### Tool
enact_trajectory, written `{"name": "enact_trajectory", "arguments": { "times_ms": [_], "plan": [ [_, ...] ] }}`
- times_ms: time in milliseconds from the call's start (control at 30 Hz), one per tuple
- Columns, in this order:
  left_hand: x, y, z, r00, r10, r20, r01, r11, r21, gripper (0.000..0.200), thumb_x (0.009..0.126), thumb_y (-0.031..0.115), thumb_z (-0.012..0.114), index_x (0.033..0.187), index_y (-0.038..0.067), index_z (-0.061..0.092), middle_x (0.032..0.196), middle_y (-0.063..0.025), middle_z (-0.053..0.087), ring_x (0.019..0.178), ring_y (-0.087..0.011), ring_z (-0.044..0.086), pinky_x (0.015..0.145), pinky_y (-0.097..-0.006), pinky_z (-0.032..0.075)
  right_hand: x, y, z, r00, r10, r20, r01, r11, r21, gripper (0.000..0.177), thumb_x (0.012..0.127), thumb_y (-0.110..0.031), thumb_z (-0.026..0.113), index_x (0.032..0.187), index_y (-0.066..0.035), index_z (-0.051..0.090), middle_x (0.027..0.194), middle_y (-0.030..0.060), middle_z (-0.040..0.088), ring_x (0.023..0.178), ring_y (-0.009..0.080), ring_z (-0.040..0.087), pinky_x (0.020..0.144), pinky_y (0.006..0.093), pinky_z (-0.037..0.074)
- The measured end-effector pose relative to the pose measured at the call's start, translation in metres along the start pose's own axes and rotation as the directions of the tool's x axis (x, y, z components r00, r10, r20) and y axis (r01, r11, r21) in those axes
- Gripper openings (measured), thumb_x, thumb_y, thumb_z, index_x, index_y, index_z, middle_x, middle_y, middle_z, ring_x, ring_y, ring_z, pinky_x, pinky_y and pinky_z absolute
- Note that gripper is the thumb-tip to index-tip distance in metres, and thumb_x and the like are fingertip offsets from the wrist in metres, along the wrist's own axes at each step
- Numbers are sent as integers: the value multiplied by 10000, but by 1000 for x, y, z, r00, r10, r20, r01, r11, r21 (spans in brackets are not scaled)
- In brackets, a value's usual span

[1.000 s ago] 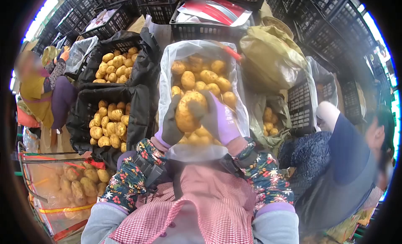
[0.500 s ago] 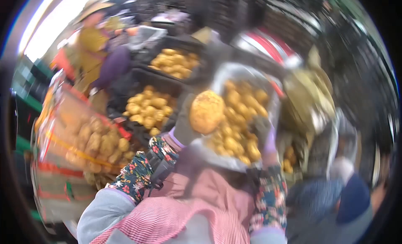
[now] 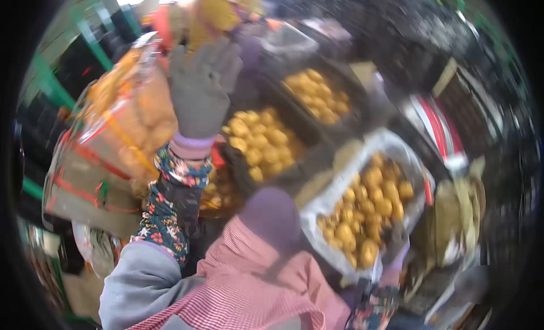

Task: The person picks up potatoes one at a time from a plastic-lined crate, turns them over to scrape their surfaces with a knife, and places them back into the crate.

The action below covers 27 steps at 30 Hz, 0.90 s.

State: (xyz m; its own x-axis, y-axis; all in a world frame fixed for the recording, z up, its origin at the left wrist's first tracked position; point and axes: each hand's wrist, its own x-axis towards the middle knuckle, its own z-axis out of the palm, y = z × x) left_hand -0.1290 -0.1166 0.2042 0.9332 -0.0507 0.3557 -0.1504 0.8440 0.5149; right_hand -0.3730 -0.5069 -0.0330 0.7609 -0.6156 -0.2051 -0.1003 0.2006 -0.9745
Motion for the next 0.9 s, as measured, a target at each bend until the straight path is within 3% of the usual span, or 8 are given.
{"name": "enact_trajectory", "arguments": {
  "times_ms": [100,233,367,500,600,667,800,900],
  "plan": [
    [-37,-110,-40,920,-291,264,70,783,619,606,1024,413,451,1438,-10,324,1409,-222,465,1261,-355,516,1035,-433,476,5,15,-2,998,11,60,-5,995,-98,333,975,-251,616,1204,-10,607,957,98,694,837,182,666,761,318,539],
    [-60,-235,-48,702,-708,-76,708,705,-27,540,1034,366,444,1409,-15,373,1375,-209,499,1252,-352,523,1036,-441,477,13,27,14,991,111,78,-100,986,-133,320,988,-177,568,1235,26,568,1001,100,681,856,172,651,773,299,539],
    [-70,-262,-36,581,-800,-149,809,588,-2,501,1042,344,430,1392,-13,396,1346,-198,524,1222,-333,546,1029,-416,488,13,53,22,993,35,111,71,571,-818,298,919,-221,587,1174,-71,626,934,100,706,884,236,672,806,367,532],
    [-65,-272,-46,619,-784,-45,785,619,12,483,1056,318,396,1390,-31,398,1344,-198,525,1210,-322,557,1024,-394,493,82,68,72,933,166,319,235,391,-890,325,876,-213,599,1183,-109,579,1010,191,664,1033,352,640,868,466,504],
    [-69,-280,-55,623,-777,-92,782,622,44,475,1053,305,405,1383,-37,411,1342,-202,524,1206,-321,559,1012,-387,494,140,155,103,880,-175,442,474,273,-837,376,871,-207,584,1217,-76,519,1115,231,621,1043,403,617,863,470,512],
    [-73,-271,-56,662,-749,-22,745,655,124,461,1051,292,411,1370,-42,420,1332,-201,528,1207,-313,561,999,-379,496,160,187,117,880,84,468,430,279,-859,402,884,-245,576,1232,-56,506,1166,242,596,1035,405,619,860,460,519],
    [-74,-271,-47,616,-788,-15,784,610,116,452,1045,293,427,1348,-42,435,1305,-185,542,1160,-282,584,983,-367,500,130,135,83,855,383,350,-301,915,-268,422,946,-335,527,1284,-83,512,1198,140,612,1060,306,629,869,429,527],
    [-80,-273,-43,645,-764,-15,731,612,301,439,1036,296,455,1339,-22,454,1266,-158,572,1103,-249,609,958,-342,503,71,52,68,811,410,418,-550,778,304,466,1000,-407,468,1328,-77,508,1192,100,616,992,282,634,853,410,534]
  ]
}}
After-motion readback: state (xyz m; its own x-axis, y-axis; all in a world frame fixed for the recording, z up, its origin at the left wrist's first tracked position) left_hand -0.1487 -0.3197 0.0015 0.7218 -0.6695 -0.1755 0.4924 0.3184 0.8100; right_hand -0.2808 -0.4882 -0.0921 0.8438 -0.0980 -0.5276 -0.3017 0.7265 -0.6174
